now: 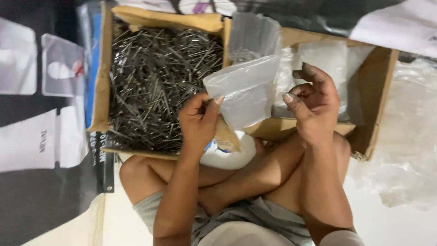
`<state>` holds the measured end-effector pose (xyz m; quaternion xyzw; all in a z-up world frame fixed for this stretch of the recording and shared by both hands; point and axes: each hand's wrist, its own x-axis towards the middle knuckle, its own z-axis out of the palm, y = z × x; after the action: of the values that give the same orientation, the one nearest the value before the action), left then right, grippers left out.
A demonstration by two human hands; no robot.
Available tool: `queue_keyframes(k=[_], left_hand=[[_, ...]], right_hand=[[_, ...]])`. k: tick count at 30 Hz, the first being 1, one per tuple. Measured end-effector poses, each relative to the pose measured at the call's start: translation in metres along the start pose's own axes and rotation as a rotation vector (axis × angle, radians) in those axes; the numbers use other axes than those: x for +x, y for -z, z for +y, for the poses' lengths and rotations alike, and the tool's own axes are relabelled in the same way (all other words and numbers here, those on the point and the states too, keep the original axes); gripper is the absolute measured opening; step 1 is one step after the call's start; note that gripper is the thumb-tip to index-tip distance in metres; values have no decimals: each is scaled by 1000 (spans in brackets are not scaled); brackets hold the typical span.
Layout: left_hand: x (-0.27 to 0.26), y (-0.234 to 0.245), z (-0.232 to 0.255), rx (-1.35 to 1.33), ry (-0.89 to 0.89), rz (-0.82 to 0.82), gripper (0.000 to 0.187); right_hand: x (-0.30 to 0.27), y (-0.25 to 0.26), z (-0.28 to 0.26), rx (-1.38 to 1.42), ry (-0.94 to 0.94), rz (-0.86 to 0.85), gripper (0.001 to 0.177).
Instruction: The person sits cross-legged on the floor and repeatedly picks up metal nails from a large cardboard box, placing them into a small clear plastic bag. The person continues filling the bag with nails from the bulk supply throughout the clip.
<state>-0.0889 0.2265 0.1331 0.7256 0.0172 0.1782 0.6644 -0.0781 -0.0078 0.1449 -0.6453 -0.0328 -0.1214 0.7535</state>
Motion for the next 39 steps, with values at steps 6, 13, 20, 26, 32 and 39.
queue_keyframes(k=[6, 13, 20, 26, 32, 39], left_hand=[[-26, 102, 5, 267, -397, 171, 15], [-54, 161, -53, 692, -792, 330, 12], [-65, 181, -82, 594, -749, 355, 5], [-63, 184, -69, 755, -733, 345, 18], [-59, 185, -60, 735, -656, 365, 21], [-68, 168, -54, 491, -611, 269, 40]], right_hand=[[-34, -113, -5, 66, -136, -300, 64], [-63, -199, 48, 285, -328, -517, 68], [-82, -218, 85, 255, -412, -369, 41], [-82, -211, 91, 262, -381, -373, 30], [-79, -183, 124, 117, -305, -221, 20], [-84, -194, 108, 171, -327, -165, 16]])
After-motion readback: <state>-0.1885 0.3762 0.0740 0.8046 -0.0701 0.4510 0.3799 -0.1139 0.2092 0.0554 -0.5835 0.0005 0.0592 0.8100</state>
